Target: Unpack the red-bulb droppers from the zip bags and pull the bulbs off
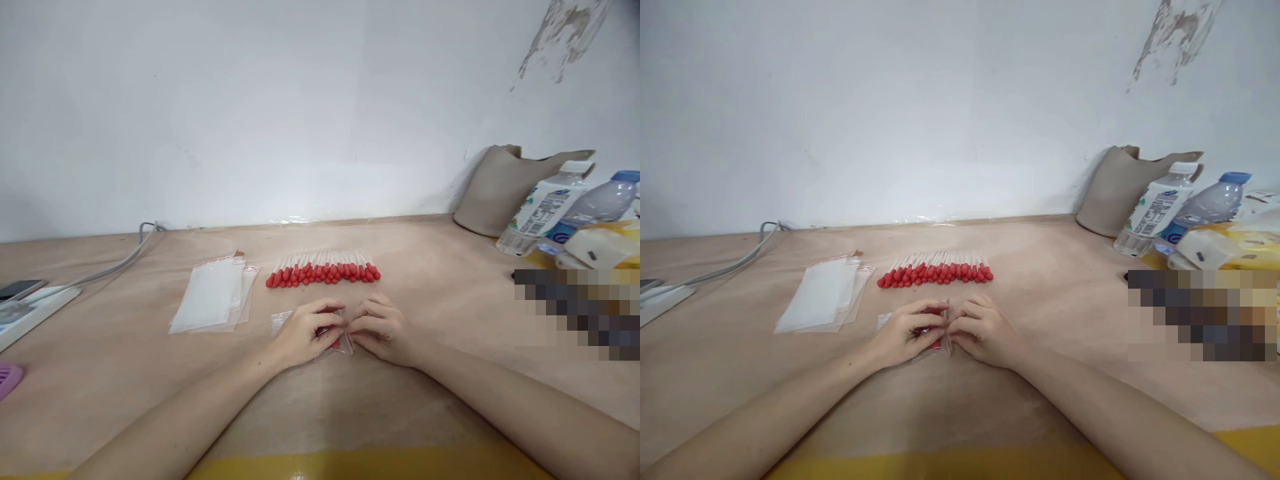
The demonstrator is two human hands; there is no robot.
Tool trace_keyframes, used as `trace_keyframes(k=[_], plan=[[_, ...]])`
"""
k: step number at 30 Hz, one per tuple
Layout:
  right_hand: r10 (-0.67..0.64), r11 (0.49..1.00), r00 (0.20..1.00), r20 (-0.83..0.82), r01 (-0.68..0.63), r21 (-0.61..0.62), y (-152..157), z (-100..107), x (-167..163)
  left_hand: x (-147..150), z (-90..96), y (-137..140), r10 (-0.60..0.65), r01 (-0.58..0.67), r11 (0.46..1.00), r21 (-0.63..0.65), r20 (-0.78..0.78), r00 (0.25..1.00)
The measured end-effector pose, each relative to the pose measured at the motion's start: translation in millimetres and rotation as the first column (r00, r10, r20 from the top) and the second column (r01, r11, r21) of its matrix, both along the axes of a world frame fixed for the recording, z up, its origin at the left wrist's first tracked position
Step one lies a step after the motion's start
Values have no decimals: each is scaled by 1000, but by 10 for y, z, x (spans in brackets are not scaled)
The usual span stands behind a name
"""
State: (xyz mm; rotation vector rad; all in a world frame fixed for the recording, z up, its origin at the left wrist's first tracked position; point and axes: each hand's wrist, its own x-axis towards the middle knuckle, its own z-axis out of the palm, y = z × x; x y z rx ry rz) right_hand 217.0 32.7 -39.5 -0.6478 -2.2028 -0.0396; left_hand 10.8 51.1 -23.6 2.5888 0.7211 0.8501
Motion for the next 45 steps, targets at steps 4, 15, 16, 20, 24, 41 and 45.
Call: trace_keyframes(k=[4,15,16,20,24,41,45], plan=[[-16,1000,1000,6,16,-9,1,1,0,5,-4,-3,19,-19,1000,-9,5,1000],[-1,1000,999,34,2,-6,7,-9,13,36,71,-45,16,-16,1000,-27,2,1000],[-1,1000,999,37,1,-12,6,-8,13,36,74,-46,14,-14,999,-30,-2,1000],[-11,1000,999,45,12,-28,-1,1,12,37,73,-43,5,-5,999,-38,-7,1000],[-21,1000,998,58,23,-22,4,-3,13,43,79,-43,6,-6,999,-39,-3,1000],[23,1000,1000,0,-23,10,9,-8,3,16,19,-34,34,-34,999,-14,26,999],[12,1000,1000,18,-12,11,15,-21,5,29,58,-54,40,-39,998,-43,23,999]])
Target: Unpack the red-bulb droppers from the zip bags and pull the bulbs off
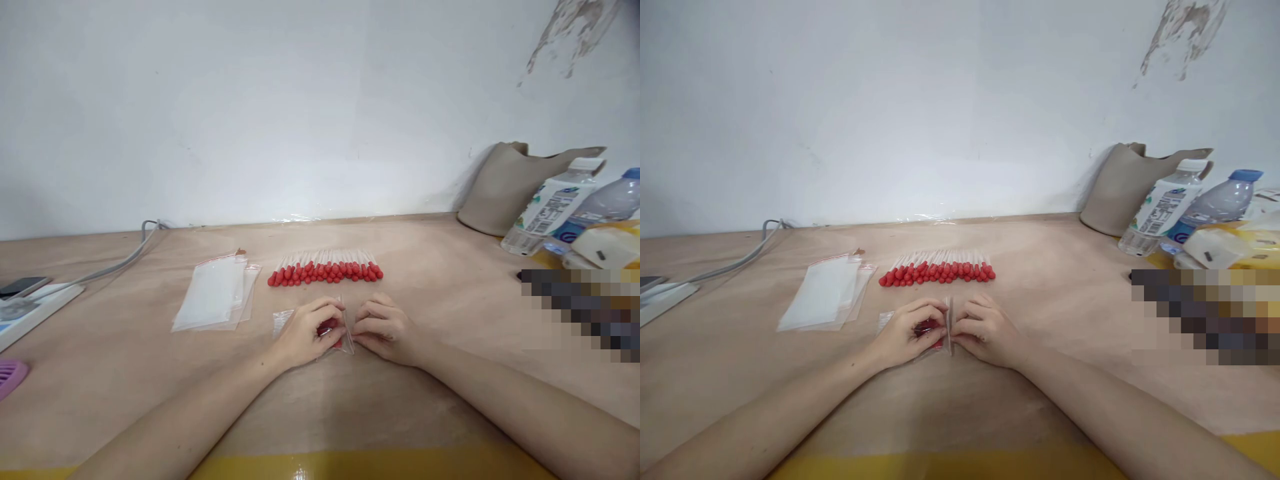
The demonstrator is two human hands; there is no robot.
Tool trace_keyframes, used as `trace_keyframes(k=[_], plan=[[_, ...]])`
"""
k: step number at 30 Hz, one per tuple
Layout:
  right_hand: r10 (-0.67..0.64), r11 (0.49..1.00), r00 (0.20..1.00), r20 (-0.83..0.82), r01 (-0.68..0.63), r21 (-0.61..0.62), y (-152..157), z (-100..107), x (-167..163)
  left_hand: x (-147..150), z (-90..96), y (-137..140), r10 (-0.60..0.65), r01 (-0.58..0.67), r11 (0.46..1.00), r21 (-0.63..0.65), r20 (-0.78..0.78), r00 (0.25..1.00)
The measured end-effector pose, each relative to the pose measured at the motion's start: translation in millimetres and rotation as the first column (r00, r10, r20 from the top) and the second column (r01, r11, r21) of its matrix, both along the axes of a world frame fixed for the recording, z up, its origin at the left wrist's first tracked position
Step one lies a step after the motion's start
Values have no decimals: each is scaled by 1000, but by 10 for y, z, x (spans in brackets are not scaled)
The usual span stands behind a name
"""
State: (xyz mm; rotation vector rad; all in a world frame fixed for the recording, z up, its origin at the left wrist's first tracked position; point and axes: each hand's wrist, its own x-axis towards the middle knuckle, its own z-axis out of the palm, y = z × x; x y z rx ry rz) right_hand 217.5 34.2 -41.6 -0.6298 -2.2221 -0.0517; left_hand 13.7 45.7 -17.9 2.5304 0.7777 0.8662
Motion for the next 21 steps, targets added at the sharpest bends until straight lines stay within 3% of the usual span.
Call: trace_keyframes(k=[10,21], plan=[[13,999,1000,-18,-13,34,-2,-2,-5,4,-28,17,-45,45,998,50,-1,999],[23,999,999,-30,-22,34,21,-25,-2,2,6,26,-66,73,996,57,-102,993]])
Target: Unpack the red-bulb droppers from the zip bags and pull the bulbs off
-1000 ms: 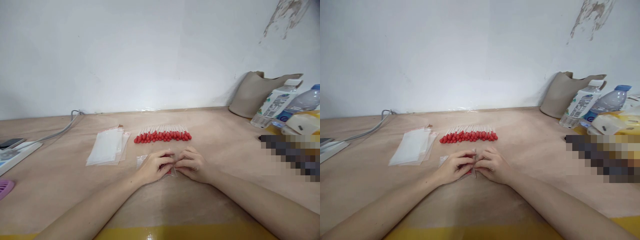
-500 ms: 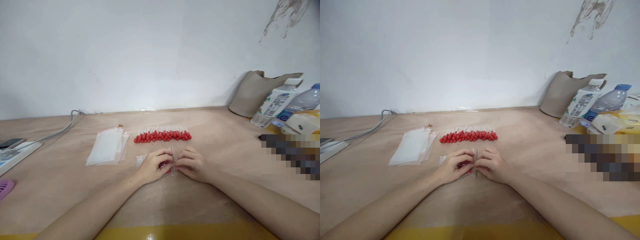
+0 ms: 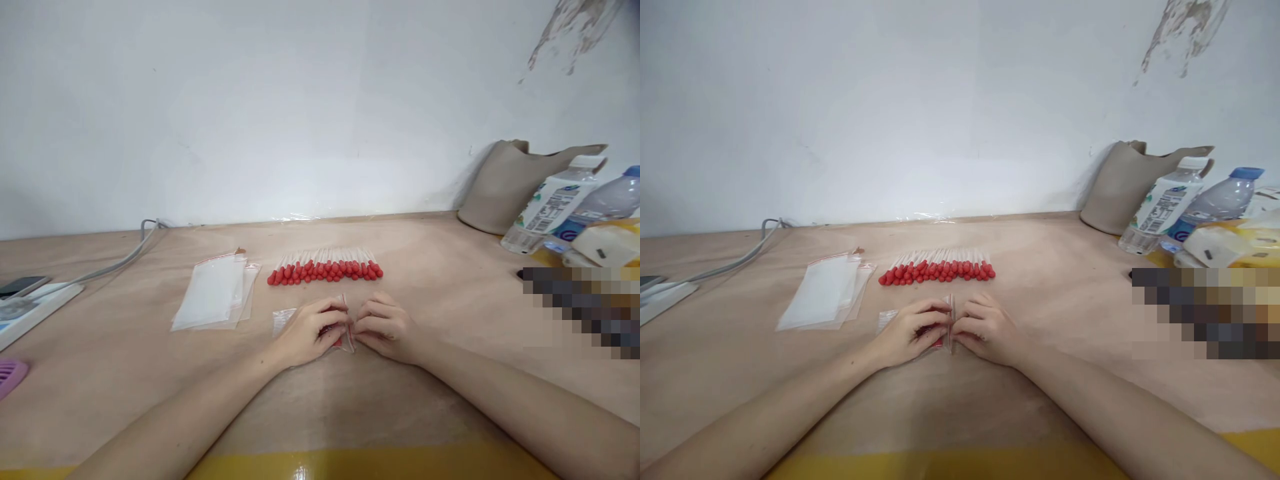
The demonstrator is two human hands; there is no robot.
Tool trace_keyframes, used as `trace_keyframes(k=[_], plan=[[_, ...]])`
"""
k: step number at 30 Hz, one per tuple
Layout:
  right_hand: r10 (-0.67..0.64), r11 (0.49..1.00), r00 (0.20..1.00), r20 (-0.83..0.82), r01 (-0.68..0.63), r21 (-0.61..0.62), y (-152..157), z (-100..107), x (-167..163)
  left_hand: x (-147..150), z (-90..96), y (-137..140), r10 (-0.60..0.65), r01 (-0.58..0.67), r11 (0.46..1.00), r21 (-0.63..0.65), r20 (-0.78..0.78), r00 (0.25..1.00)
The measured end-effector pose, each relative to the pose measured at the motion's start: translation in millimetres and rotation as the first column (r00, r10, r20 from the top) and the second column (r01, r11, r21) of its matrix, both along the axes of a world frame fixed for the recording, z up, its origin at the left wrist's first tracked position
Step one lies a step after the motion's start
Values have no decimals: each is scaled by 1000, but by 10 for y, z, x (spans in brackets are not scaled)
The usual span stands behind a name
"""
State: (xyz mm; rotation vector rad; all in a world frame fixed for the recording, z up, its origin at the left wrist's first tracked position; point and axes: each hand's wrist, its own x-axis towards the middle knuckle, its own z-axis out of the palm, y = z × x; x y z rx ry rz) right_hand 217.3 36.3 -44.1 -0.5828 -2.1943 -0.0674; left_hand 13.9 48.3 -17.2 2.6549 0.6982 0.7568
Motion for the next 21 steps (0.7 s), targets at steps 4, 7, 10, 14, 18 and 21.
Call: trace_keyframes(k=[4,7,10,14,18,21], plan=[[-24,999,999,45,23,30,-11,11,-7,-4,-3,-1,-1,2,1000,17,-30,1000],[-71,995,990,120,62,72,-23,39,-3,-10,-15,8,-5,6,999,46,-24,1000],[-95,992,980,174,78,103,-24,64,6,-23,0,29,-11,14,994,111,-33,999],[-118,983,975,190,88,159,-10,85,7,-41,43,70,-18,83,936,343,-189,982],[-110,977,976,188,71,203,0,98,-15,-43,28,116,22,132,812,569,-256,966],[-107,970,972,208,57,235,5,92,-34,-44,-2,146,9,174,770,614,-283,959]])
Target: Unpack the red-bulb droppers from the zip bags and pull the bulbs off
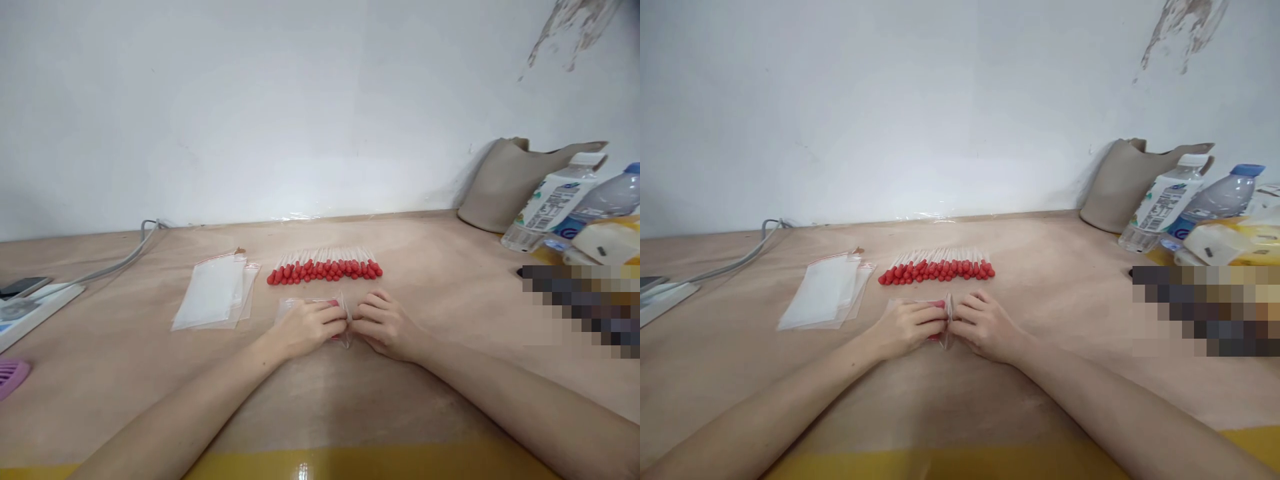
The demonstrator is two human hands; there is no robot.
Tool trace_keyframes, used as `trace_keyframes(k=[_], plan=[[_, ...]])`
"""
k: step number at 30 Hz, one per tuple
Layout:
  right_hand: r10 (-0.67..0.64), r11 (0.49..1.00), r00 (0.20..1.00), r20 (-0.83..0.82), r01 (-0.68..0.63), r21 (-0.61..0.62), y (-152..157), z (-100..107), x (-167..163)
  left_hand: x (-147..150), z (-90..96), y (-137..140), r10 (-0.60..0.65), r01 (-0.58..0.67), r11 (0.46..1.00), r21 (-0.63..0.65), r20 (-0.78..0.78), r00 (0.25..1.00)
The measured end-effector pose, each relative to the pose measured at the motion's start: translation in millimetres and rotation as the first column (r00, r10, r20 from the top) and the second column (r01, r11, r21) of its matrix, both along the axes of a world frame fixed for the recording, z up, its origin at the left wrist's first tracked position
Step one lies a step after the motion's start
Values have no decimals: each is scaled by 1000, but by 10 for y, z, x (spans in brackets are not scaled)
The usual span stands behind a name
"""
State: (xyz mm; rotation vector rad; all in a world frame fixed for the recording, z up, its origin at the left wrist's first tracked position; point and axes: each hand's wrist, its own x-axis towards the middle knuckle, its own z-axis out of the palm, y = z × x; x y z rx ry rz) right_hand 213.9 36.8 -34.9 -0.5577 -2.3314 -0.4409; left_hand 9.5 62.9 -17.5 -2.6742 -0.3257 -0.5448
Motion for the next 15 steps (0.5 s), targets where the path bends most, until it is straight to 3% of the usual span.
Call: trace_keyframes(k=[7,11,15], plan=[[-29,999,987,157,26,23,16,16,7,-35,45,1,9,-9,1000,-5,-110,994],[-21,999,973,229,27,-22,20,58,33,-94,233,-4,58,-57,998,11,-180,982],[-103,980,971,216,137,-147,-6,114,39,-145,469,-18,101,-87,994,68,-241,965]])
